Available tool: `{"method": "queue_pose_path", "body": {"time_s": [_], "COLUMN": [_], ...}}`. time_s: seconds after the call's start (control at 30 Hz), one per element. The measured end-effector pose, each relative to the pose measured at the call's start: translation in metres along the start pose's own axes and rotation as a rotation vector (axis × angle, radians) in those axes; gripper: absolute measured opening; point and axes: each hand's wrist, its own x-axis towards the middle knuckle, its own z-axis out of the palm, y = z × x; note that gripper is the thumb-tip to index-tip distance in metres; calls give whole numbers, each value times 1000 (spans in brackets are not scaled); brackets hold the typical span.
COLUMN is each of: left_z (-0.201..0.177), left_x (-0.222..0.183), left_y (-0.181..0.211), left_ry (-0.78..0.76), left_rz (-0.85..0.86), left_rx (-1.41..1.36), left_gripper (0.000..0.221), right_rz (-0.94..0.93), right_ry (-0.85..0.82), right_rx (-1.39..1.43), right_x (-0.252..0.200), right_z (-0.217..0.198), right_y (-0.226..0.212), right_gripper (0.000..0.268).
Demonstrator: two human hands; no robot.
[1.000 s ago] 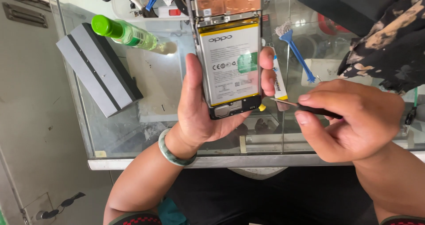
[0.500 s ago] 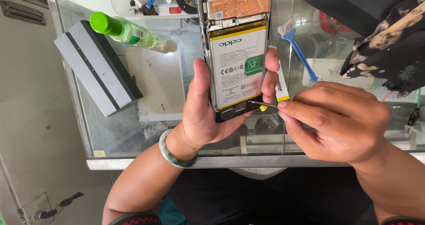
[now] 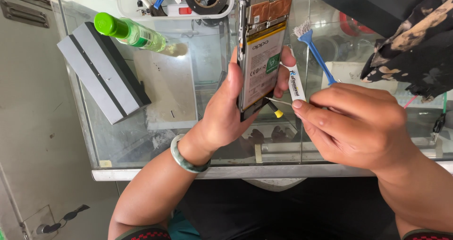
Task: Removing small screws from the internal chassis of a smartphone using a precision screwdriver during a repair process.
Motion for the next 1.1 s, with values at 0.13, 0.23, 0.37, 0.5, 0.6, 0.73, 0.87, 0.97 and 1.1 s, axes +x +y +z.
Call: {"method": "queue_pose_path", "body": {"time_s": [0.13,0.23,0.37,0.5,0.6,0.73,0.87,0.97,1.1], "left_z": [-6,-7,-10,-7,-7,-17,-23,-23,-21], "left_x": [8,13,15,13,13,16,22,24,22], "left_y": [3,7,3,0,1,-1,2,5,12], "left_ry": [6,46,32,37,44,42,69,102,109], "left_rz": [-65,-148,-139,-49,-10,54,76,94,151], "left_rx": [65,6,-35,115,174,85,-10,-30,63], "left_gripper": [66,77,72,66,65,63,70,73,66], "right_rz": [9,36,43,69,63,61,11,21,-1], "right_ry": [-32,-47,-61,-88,-99,-120,-171,-223,-273], "right_rx": [-56,-150,-222,-283,-300,-392,-555,-590,-648], "right_x": [-7,-10,-11,-7,-5,4,20,28,32], "right_z": [3,5,7,7,6,8,7,7,7], "right_y": [8,10,5,0,3,-4,-10,-13,-17], "right_gripper": [28,13,28,48,17,47,14,18,19]}}
